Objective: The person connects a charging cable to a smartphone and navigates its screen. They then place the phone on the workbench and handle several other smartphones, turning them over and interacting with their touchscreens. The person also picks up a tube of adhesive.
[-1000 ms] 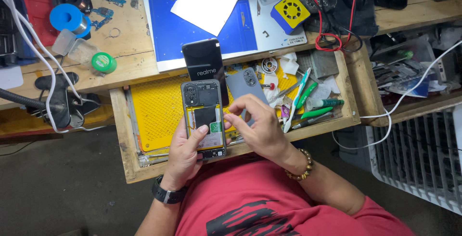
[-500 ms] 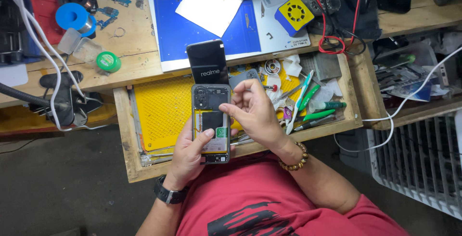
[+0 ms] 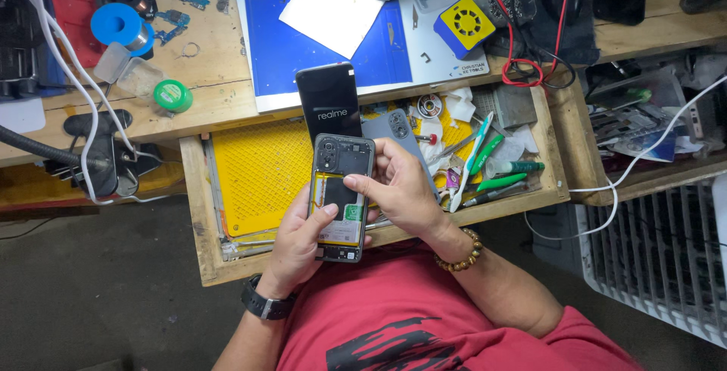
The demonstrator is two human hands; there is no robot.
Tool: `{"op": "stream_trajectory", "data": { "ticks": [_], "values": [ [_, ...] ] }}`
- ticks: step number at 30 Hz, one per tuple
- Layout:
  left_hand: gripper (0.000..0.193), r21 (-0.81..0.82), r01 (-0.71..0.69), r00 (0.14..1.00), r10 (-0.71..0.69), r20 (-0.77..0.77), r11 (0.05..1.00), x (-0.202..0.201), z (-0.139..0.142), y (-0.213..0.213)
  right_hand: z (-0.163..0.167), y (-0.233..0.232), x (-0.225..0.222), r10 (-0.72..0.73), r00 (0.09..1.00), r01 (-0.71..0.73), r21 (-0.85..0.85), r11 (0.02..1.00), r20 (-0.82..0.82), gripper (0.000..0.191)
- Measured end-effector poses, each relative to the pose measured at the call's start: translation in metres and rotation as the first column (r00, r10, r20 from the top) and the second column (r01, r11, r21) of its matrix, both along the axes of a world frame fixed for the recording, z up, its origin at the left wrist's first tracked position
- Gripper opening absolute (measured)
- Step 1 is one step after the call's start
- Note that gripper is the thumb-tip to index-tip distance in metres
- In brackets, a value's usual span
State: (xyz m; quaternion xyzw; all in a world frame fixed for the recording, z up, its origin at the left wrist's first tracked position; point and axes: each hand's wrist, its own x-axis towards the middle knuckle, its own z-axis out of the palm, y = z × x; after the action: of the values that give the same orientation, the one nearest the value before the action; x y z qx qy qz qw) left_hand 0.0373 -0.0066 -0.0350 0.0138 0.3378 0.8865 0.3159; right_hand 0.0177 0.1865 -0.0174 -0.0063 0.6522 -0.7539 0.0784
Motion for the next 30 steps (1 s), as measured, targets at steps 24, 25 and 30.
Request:
{"op": "stream_trajectory", "data": {
  "ticks": [24, 25, 30],
  "values": [
    [0.064, 0.128, 0.01, 1.0, -0.013, 0.024, 0.992, 0.01, 0.004, -0.002, 0.014, -0.005, 0.004, -0.077, 0.997, 0.077, -0.075, 0.994, 0.001, 0.049],
    [0.065, 0.086, -0.018, 0.999, 0.022, -0.037, 0.996, 0.013, 0.006, 0.0, 0.021, -0.009, 0.009, -0.119, 0.99, 0.119, -0.008, 0.993, -0.075, 0.058],
    [0.09, -0.111, -0.226, 0.945, 0.19, -0.267, 0.968, 0.019, 0.008, 0.006, 0.064, -0.01, 0.057, 0.189, 0.826, 0.146, 0.527, 0.837, -0.53, 0.063]
  ]
}}
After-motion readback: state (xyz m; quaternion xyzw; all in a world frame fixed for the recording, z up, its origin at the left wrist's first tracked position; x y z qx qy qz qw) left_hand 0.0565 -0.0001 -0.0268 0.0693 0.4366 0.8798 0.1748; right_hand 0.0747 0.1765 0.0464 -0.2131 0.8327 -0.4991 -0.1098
